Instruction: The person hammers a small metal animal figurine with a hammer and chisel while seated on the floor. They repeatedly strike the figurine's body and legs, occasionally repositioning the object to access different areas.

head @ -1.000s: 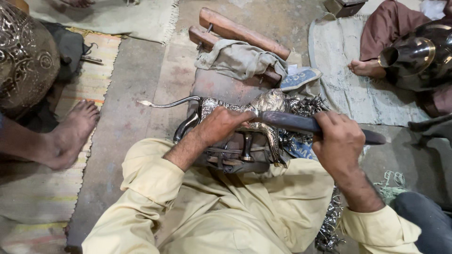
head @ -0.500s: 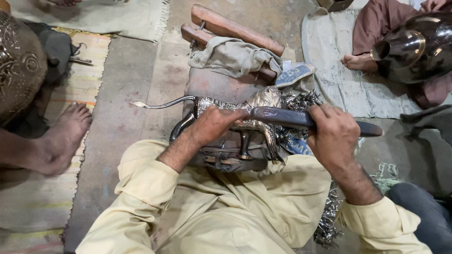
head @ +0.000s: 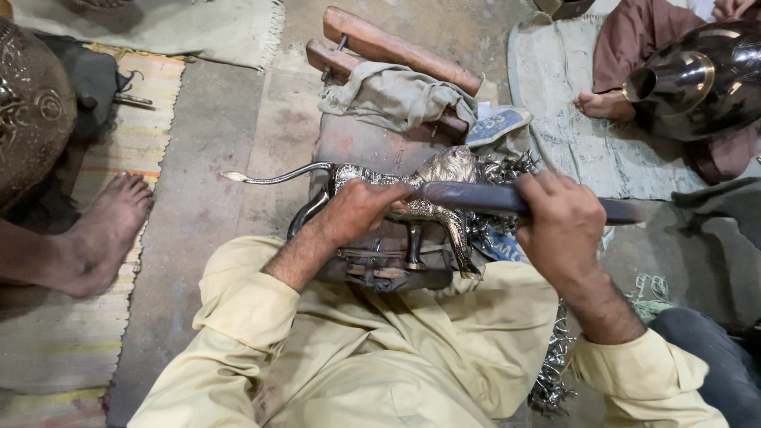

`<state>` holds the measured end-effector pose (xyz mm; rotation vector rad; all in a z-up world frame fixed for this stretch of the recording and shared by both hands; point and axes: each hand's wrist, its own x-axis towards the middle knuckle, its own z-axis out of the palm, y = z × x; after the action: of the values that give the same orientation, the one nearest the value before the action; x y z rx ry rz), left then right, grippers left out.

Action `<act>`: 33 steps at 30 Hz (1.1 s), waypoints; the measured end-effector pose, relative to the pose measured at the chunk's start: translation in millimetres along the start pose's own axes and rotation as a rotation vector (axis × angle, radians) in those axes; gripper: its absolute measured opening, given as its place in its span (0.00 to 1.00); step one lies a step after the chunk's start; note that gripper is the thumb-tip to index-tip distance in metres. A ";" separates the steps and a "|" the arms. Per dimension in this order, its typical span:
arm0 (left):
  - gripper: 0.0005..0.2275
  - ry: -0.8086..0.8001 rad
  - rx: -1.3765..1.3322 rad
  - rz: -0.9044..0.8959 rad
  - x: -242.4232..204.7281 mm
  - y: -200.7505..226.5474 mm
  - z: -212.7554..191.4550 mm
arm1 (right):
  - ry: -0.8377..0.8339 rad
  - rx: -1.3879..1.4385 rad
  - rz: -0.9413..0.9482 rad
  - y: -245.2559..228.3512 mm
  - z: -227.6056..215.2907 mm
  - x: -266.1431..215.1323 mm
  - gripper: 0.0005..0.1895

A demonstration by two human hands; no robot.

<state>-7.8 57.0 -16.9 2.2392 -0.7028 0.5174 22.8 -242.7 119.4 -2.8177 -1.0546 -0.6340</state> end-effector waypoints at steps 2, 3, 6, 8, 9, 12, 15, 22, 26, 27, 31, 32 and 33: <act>0.25 -0.002 -0.021 0.008 -0.9 -1.0 -0.8 | 0.050 0.064 -0.001 0.2 0.5 1.1 0.21; 0.25 -0.006 -0.033 0.014 -0.8 -1.9 -1.2 | 0.075 0.095 0.003 -1.0 0.2 -0.2 0.21; 0.23 0.033 -0.035 0.028 -3.3 -4.3 0.2 | 0.096 0.390 0.251 -3.6 -0.5 4.6 0.16; 0.24 0.031 -0.037 0.025 -5.3 -4.9 0.1 | 0.049 0.135 0.069 -5.4 -2.5 5.8 0.19; 0.25 0.027 -0.037 0.029 -4.4 -5.5 -1.0 | 0.030 0.007 -0.017 -6.0 -3.6 6.7 0.20; 0.24 0.002 -0.034 -0.031 -4.2 -4.4 -1.0 | 0.123 0.324 0.087 -6.6 -6.3 9.9 0.19; 0.23 0.045 -0.056 -0.007 -5.7 -4.2 -1.0 | 0.071 0.126 -0.006 -10.2 -5.3 12.8 0.18; 0.28 0.006 -0.086 -0.016 -7.8 -5.4 -4.7 | 0.077 0.222 0.087 -11.2 -4.0 14.7 0.19; 0.27 0.003 -0.056 -0.027 -5.1 -7.5 -4.6 | 0.037 0.197 0.072 -10.4 -5.7 14.7 0.17; 0.27 0.004 -0.049 -0.037 -4.4 -9.1 -4.1 | 0.051 0.299 0.120 -10.2 -5.9 15.4 0.17; 0.28 0.017 -0.090 -0.001 -9.9 -10.8 -4.4 | 0.049 0.121 -0.021 -11.7 -4.4 19.0 0.18; 0.28 0.019 -0.088 -0.004 -8.6 -11.0 -4.9 | 0.059 0.119 -0.022 -12.0 -4.1 17.9 0.19; 0.27 0.021 -0.085 -0.006 -7.5 -11.2 -5.7 | 0.070 0.117 -0.023 -12.8 -4.1 16.3 0.19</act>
<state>-7.5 70.4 -23.0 2.1529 -0.6942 0.4979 24.2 -223.7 128.7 -2.6678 -1.0760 -0.6454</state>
